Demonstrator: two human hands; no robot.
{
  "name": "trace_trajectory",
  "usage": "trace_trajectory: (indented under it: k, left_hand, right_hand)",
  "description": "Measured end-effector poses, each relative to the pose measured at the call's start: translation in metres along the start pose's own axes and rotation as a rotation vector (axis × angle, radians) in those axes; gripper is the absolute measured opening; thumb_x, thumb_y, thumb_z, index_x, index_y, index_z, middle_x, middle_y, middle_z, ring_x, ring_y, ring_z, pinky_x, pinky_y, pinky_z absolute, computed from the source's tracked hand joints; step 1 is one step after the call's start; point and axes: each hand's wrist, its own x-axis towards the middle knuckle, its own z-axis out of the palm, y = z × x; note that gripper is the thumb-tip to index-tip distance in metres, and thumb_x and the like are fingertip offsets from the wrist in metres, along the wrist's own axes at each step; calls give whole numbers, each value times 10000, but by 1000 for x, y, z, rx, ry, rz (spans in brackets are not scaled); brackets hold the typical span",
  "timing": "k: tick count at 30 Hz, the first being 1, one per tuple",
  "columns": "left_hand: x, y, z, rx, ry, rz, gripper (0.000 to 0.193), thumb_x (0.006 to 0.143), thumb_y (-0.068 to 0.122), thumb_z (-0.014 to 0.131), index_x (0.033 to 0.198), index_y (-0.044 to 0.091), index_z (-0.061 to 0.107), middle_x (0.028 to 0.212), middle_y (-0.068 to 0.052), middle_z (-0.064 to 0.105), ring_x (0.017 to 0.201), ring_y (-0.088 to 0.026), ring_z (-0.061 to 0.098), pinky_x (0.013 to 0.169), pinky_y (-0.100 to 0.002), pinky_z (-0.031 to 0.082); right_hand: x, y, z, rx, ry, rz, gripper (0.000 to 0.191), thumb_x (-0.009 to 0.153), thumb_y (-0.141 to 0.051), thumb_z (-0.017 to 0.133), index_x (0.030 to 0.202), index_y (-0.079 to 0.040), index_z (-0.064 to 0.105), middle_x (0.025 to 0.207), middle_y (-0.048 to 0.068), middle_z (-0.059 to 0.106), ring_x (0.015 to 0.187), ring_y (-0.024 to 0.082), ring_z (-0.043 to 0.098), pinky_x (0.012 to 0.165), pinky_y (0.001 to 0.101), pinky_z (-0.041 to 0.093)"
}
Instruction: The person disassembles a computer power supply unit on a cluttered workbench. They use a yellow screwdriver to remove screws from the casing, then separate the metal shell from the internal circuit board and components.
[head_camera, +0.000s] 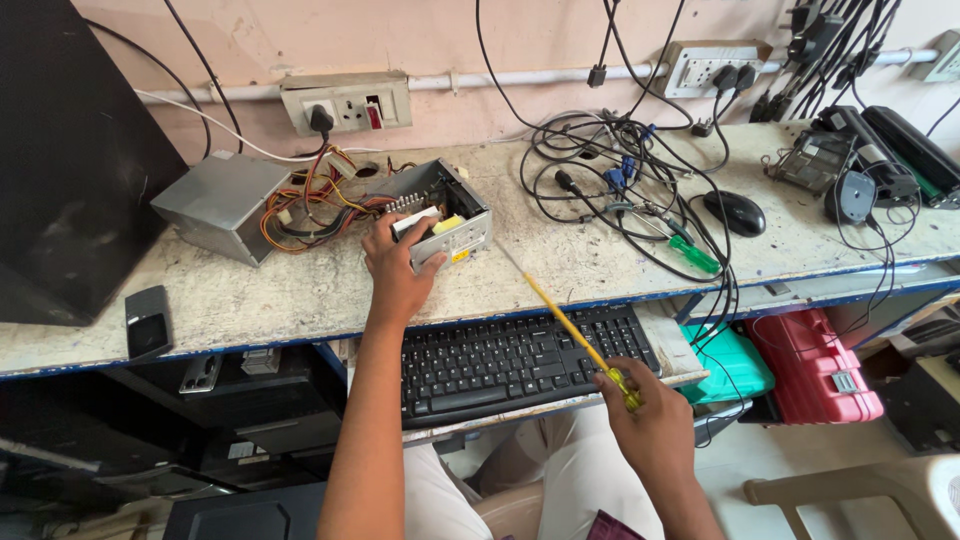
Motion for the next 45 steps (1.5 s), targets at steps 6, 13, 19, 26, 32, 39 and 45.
trace_trajectory:
  k: [6, 13, 19, 26, 32, 39, 45]
  left_hand:
    - [0, 2, -1, -6, -7, -3, 568, 748, 181, 872, 1282, 274, 700, 1407, -81, 413, 1355, -382, 334, 1121, -560, 303]
    - [1, 2, -2, -5, -17, -8, 565, 745, 178, 878, 1275, 267, 702, 1412, -79, 410, 1350, -384, 329, 1132, -553, 303]
    - [1, 3, -2, -12, -15, 0, 593, 723, 180, 889, 1279, 258, 699, 1405, -81, 411, 1340, -385, 332, 1122, -541, 319]
    - [0, 4, -4, -14, 2, 25, 604, 705, 160, 895, 1272, 252, 705, 1393, -88, 424, 1342, -386, 335, 1122, -544, 320]
    - [0, 2, -2, -11, 9, 40, 611, 707, 160, 892, 1280, 250, 700, 1395, -90, 423, 1345, -384, 336, 1127, -547, 319]
    - [0, 1, -1, 8, -16, 15, 622, 711, 169, 897, 1291, 265, 692, 1405, -91, 408, 1352, -395, 320, 1103, -564, 320]
    - [1, 0, 0, 12, -25, 1, 621, 714, 177, 895, 1293, 273, 694, 1408, -88, 409, 1355, -386, 324, 1111, -558, 318]
  right_hand:
    - [1, 2, 2, -61, -51, 9, 303, 858, -370, 745, 1077, -161, 742, 779, 123, 754, 590, 303, 701, 559, 401, 535]
    - [-1, 0, 2, 16, -23, -9, 289, 857, -335, 753, 1081, -153, 748, 731, 115, 731, 561, 275, 681, 543, 380, 523]
    - [-7, -7, 9, 78, -82, -17, 277, 842, -309, 770, 1071, -154, 750, 683, 120, 711, 555, 282, 669, 523, 380, 501]
    - [-9, -14, 15, 119, -107, -52, 281, 849, -311, 764, 1069, -137, 743, 671, 120, 708, 558, 288, 672, 530, 375, 504]
    - [-8, -16, 15, 109, -131, -14, 282, 855, -307, 761, 1078, -136, 746, 669, 124, 709, 557, 289, 666, 539, 377, 502]
    - [-8, -19, 14, 145, -167, 25, 281, 858, -286, 757, 1089, -126, 744, 648, 128, 696, 524, 281, 635, 531, 373, 490]
    - [-14, -15, 20, 174, -109, -82, 271, 871, -274, 749, 1076, -98, 736, 664, 123, 693, 528, 248, 632, 521, 352, 488]
